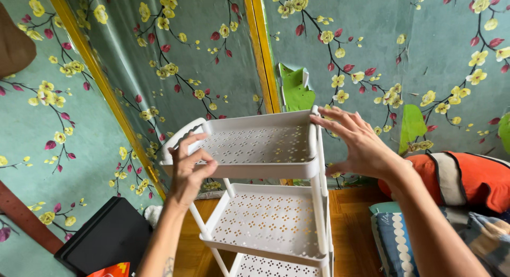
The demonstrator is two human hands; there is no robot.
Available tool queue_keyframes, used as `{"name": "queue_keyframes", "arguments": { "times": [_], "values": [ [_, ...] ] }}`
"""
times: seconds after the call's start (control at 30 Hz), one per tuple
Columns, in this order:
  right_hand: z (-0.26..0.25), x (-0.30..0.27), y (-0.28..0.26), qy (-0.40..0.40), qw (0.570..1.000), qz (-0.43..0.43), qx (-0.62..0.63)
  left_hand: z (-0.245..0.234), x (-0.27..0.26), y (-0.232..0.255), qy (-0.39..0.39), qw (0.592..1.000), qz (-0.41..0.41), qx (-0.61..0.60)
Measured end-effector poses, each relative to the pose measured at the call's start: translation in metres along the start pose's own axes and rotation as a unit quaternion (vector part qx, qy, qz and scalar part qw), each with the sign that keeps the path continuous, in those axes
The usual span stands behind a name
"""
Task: The person assembles a white plastic three-tier rolling cart by inserting vertical poles into the base, placing perforated shelves onto the poles, and attaching handles to the top tier. The cart is completed with all shelves and handles in place.
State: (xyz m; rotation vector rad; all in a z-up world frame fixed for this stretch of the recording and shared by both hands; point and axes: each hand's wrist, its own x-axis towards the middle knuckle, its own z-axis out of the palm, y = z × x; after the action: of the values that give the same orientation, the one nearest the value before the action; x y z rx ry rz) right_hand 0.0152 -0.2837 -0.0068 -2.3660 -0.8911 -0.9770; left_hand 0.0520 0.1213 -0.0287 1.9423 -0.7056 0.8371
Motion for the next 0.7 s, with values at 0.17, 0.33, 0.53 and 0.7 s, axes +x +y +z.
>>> {"name": "queue_keyframes", "arguments": {
  "times": [0.17,0.33,0.53,0.7],
  "values": [
    [0.025,0.007,-0.028,0.115,0.986,-0.117,-0.023,-0.011,0.012,-0.001,0.015,0.999,0.019,0.049],
    [0.039,0.014,-0.049,0.162,0.974,-0.127,-0.09,0.025,0.016,0.066,0.109,0.988,0.018,0.11],
    [0.056,0.023,-0.076,0.172,0.97,-0.111,-0.129,0.094,-0.017,0.142,0.039,0.897,0.219,0.382],
    [0.053,0.024,-0.074,0.141,0.983,-0.027,-0.118,0.093,-0.02,0.128,-0.013,0.826,0.149,0.543]
  ]
}}
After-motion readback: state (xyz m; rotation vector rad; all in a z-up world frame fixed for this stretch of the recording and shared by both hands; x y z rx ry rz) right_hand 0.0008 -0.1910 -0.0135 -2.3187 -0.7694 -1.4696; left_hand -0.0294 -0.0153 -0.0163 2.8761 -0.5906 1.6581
